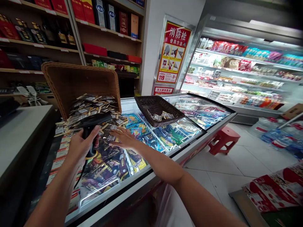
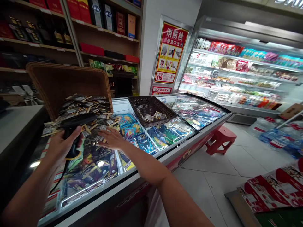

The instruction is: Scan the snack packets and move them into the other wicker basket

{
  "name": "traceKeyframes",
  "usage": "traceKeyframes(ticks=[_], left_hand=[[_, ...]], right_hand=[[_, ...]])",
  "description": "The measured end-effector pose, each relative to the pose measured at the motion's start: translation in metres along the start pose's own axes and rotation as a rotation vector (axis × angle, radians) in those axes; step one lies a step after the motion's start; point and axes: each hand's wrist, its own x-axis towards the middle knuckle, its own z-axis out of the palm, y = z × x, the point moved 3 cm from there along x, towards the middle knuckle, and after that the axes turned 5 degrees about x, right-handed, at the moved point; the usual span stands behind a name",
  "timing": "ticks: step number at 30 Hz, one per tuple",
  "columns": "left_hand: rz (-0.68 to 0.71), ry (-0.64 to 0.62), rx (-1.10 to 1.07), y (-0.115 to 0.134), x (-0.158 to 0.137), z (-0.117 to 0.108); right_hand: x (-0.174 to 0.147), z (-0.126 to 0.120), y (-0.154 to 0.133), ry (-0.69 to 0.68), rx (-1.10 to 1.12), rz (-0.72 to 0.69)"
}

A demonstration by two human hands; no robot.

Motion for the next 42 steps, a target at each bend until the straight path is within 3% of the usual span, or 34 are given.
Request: traceKeyframes(ticks=[5,10,14,19,24,27,32,42], left_hand=[[-0.040,-0.005,-0.040,0.001,-0.002,0.003],[-0.039,-0.009,-0.053,0.003,-0.005,0.004],[-0.030,-0.005,-0.054,0.003,-0.006,0.005],[-0.032,-0.026,-0.046,0.002,-0.004,0.003],[-0.046,-0.097,-0.031,0.003,-0.005,0.004],[-0.014,-0.175,0.016,0.002,-0.009,0.009],[0.016,-0.261,0.101,0.000,-0.018,0.017],[0.026,-0.255,0.153,-0.004,-0.018,0.020]], right_hand=[[-0.001,-0.012,0.004,0.019,-0.035,0.079],[-0.010,-0.026,0.016,0.101,0.029,0.289],[-0.010,-0.034,0.019,0.159,0.241,0.321],[-0.011,-0.051,0.015,0.445,0.824,0.372],[-0.017,-0.067,0.018,0.760,1.086,0.457],[-0.019,-0.072,0.026,0.918,1.121,0.470],[-0.020,-0.073,0.038,1.048,1.079,0.456],[-0.016,-0.068,0.051,1.114,0.980,0.427]])
